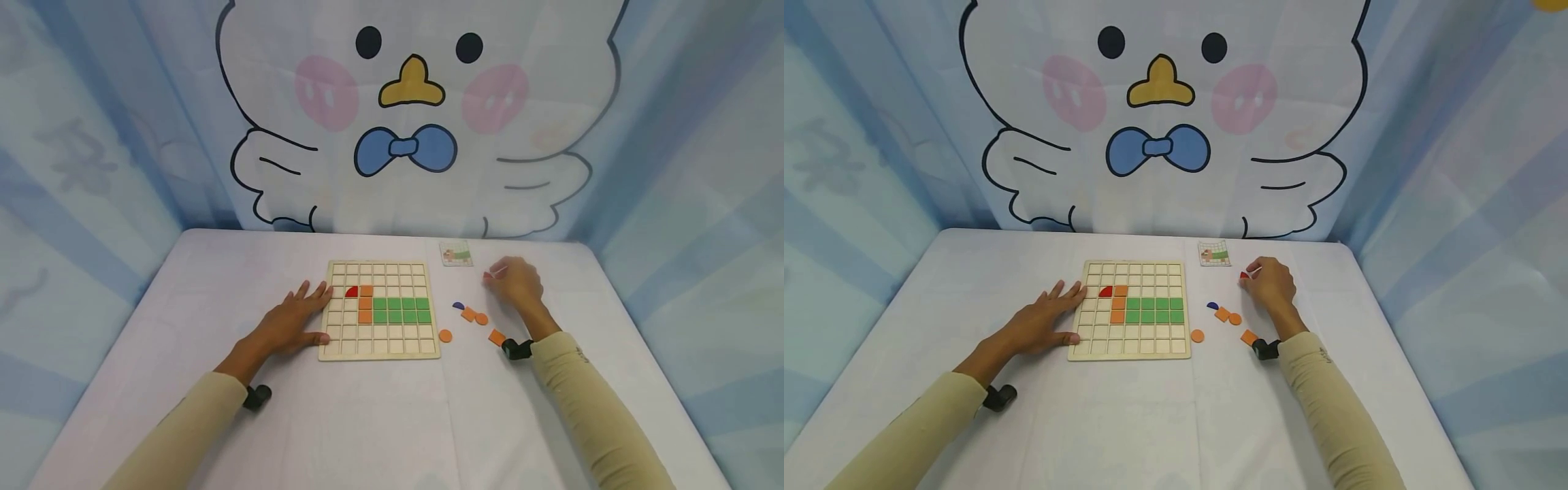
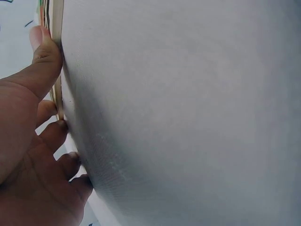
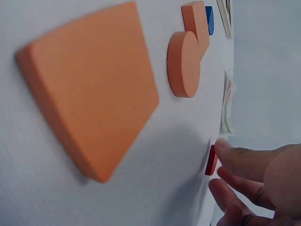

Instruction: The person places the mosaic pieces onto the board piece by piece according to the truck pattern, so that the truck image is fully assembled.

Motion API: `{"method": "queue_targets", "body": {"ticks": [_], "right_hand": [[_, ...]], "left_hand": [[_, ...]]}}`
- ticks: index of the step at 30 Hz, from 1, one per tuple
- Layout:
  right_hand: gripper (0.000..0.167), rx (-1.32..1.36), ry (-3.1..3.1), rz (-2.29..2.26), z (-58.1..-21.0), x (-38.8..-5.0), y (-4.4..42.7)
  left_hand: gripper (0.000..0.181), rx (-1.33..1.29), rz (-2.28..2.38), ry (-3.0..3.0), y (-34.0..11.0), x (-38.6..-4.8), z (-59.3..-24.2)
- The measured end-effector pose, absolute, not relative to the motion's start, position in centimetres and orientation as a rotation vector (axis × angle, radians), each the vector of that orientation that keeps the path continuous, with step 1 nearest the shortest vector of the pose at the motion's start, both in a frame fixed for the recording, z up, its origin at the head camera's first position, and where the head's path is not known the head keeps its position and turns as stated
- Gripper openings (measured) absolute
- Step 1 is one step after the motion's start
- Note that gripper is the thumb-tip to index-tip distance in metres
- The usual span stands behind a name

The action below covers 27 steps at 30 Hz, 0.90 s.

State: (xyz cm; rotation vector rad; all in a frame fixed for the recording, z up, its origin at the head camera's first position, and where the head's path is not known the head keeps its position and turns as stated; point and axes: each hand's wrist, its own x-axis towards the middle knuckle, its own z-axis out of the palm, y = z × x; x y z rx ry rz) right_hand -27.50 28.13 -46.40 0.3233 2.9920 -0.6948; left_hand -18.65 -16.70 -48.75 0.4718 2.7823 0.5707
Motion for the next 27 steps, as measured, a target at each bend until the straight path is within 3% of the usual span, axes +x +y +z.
{"method": "queue_targets", "body": {"ticks": [14, 27], "right_hand": [[0.023, 0.292, 2.997, -0.715, -46.7, -27.4, 27.8], [0.014, 0.150, 2.974, -0.960, -46.1, -26.9, 24.5]], "left_hand": [[0.104, 0.482, 0.593, 2.774, -16.6, -18.5, -48.5], [0.103, 0.473, 0.577, 2.776, -16.6, -18.5, -48.4]]}}
